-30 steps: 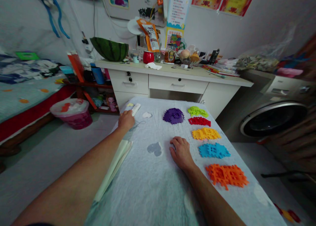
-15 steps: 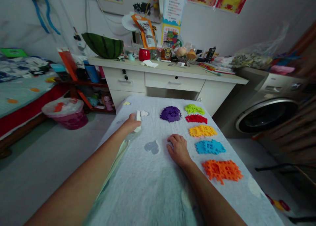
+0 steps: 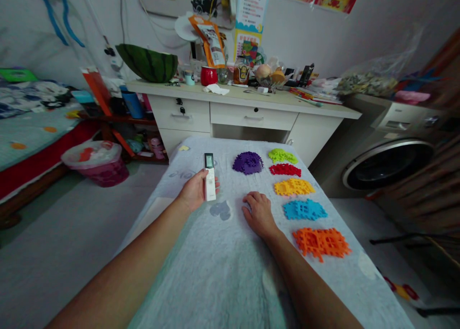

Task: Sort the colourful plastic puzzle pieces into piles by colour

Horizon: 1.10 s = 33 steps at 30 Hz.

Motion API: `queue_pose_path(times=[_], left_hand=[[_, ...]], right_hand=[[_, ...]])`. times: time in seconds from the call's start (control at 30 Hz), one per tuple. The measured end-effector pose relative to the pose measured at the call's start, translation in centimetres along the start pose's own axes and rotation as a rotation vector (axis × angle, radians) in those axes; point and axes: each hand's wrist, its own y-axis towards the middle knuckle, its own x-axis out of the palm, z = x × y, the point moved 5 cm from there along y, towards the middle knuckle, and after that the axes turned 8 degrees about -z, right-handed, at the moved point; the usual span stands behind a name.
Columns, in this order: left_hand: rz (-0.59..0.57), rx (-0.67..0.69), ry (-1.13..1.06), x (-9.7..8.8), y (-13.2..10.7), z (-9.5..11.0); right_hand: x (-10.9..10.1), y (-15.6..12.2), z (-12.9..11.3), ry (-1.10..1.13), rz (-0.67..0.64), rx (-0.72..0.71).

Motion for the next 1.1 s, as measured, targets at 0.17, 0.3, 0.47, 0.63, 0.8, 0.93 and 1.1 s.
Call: queue_pose_path(times=[0.17, 0.3, 0.47, 0.63, 0.8, 0.93, 1.1], left_hand=[[0.046, 0.153, 0.076, 0.9, -0.3, 0.1], [0.072, 0.238, 0.187, 1.5, -0.8, 0.1], [0.071, 0.289, 0.338, 2.2, -0.9, 0.1], [0.044, 0.358, 0.484, 3.0, -1.3, 0.4], [0.037, 0.42, 0.586, 4.2, -2.2, 1.2], [0.001, 0.431, 0.594, 4.9, -2.4, 1.2], [-0.052, 0.396, 0.565, 5.2, -2.3, 1.0]], right_hand=[[-0.1, 0.0, 0.0, -0.005, -0.007, -0.002], [-0.1, 0.0, -0.1, -0.005, -0.006, -0.008], [-0.2, 0.0, -0.2, 0.008, 0.001, -0.008], [-0.3, -0.2, -0.1, 0.0, 0.007, -0.01], [-0.1, -0.1, 0.0, -0.002, 0.014, -0.018], [-0.1, -0.1, -0.1, -0.006, 0.007, -0.01], [-0.2, -0.2, -0.2, -0.013, 0.01, -0.018]])
